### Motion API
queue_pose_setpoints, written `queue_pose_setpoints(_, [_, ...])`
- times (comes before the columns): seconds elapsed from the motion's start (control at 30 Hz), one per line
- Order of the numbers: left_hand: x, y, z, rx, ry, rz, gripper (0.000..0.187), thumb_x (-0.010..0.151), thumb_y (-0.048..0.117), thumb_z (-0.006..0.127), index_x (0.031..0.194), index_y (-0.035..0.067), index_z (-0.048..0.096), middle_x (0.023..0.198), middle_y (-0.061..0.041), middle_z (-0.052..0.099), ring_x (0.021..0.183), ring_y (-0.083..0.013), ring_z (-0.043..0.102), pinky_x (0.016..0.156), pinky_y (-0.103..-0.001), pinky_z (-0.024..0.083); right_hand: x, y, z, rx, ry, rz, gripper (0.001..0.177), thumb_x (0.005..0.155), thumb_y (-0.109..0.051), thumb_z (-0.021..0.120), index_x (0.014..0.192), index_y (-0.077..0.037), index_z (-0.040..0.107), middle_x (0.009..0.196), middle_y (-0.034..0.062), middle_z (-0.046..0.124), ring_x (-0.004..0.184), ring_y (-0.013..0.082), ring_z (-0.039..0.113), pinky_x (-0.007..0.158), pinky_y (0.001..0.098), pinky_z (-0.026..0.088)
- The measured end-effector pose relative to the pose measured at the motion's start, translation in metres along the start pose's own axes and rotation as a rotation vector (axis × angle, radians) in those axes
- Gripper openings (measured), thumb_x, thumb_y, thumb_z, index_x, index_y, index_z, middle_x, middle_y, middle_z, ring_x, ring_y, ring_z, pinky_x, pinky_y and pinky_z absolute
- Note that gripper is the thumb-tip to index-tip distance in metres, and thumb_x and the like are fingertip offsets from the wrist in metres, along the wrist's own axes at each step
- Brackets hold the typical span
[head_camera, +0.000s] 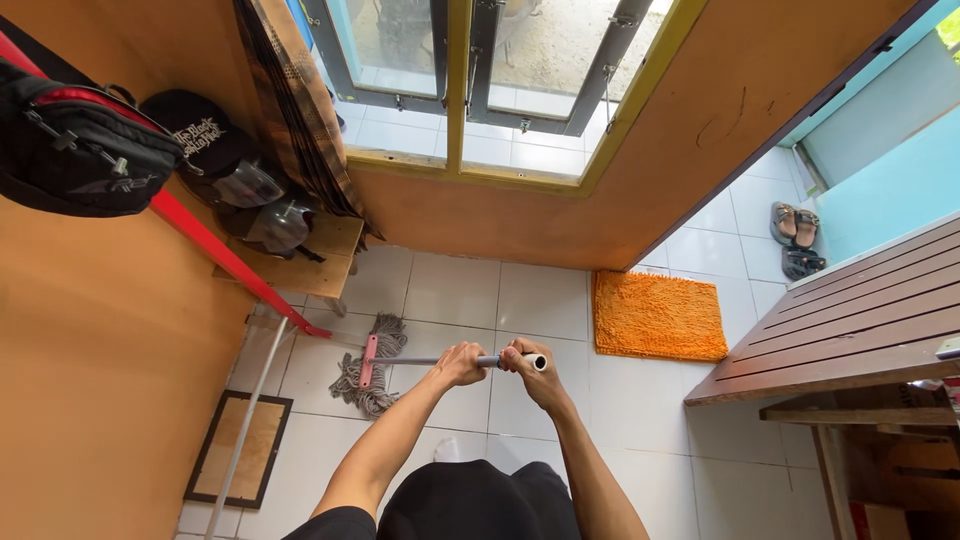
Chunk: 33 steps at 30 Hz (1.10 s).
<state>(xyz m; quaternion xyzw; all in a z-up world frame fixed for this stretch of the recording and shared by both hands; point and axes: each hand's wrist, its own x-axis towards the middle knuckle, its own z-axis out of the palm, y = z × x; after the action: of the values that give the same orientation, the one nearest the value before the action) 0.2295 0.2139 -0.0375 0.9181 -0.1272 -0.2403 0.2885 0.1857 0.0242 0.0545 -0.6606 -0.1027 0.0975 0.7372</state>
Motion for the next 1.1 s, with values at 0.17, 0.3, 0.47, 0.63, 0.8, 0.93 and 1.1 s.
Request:
queue_pose_setpoints(0.17, [-0.007,0.002,-0.009,-0.031,-0.013,-0.060,0.018,0.079,0.017,0.062,0.087,0.015,0.078,0.083,-0.018,0.073,0.085,-0.0406,0.069,0.078,-0.049,0.057,0.006,0.000,0.004,-0.017,-0.022,-0.019,0.040,0.103,-0.025,0.063,0.071,-0.006,0.049,0.070,0.0047,0.057,0.068,0.0132,0.052,0.062,0.0304,0.044])
queue_pose_setpoints(0.3, [0.000,0.005,-0.006,-0.062,0.025,-0.087,0.019,0.079,0.016,0.060,0.085,0.014,0.078,0.082,-0.019,0.072,0.084,-0.0420,0.068,0.078,-0.050,0.057,0.012,-0.008,-0.002,-0.021,-0.055,-0.029,0.039,0.103,-0.025,0.062,0.072,-0.005,0.051,0.070,0.0045,0.057,0.068,0.0130,0.052,0.062,0.0297,0.044])
queue_pose_setpoints(0.47, [0.007,0.018,0.005,-0.095,0.062,-0.096,0.017,0.079,0.017,0.061,0.085,0.015,0.077,0.082,-0.020,0.071,0.085,-0.0421,0.068,0.079,-0.050,0.056,0.013,-0.003,-0.021,-0.060,-0.081,-0.024,0.037,0.102,-0.021,0.062,0.071,-0.005,0.053,0.067,0.0039,0.058,0.065,0.0120,0.052,0.059,0.0293,0.043])
queue_pose_setpoints(0.63, [0.023,0.044,0.008,-0.123,0.058,-0.134,0.017,0.081,0.017,0.059,0.083,0.013,0.076,0.083,-0.020,0.071,0.085,-0.0421,0.067,0.077,-0.051,0.056,0.018,-0.011,-0.051,-0.053,-0.081,-0.009,0.036,0.101,-0.018,0.062,0.069,-0.003,0.056,0.066,0.0040,0.059,0.064,0.0112,0.053,0.058,0.0290,0.043])
queue_pose_setpoints(0.8, [0.054,0.089,0.028,-0.201,0.074,-0.093,0.019,0.083,0.017,0.059,0.081,0.005,0.072,0.082,-0.024,0.071,0.083,-0.0430,0.069,0.078,-0.049,0.056,0.016,-0.029,-0.101,-0.044,-0.080,-0.036,0.040,0.100,-0.017,0.066,0.064,-0.002,0.052,0.064,0.0029,0.058,0.062,0.0105,0.053,0.054,0.0287,0.042])
queue_pose_setpoints(0.93, [0.081,0.132,0.051,-0.225,0.071,-0.062,0.018,0.082,0.018,0.061,0.081,0.004,0.073,0.085,-0.023,0.071,0.085,-0.0417,0.069,0.079,-0.048,0.056,0.009,-0.051,-0.142,-0.123,-0.020,-0.012,0.040,0.099,-0.018,0.066,0.063,-0.003,0.056,0.060,0.0027,0.057,0.058,0.0096,0.049,0.051,0.0286,0.039])
queue_pose_setpoints(1.1, [0.115,0.187,0.086,-0.270,0.046,0.138,0.020,0.084,0.015,0.057,0.087,0.005,0.075,0.087,-0.022,0.073,0.086,-0.0406,0.070,0.081,-0.047,0.055,-0.011,-0.080,-0.197,-0.168,0.032,0.000,0.042,0.098,-0.020,0.067,0.062,-0.004,0.055,0.059,0.0006,0.054,0.056,0.0085,0.047,0.050,0.0276,0.037])
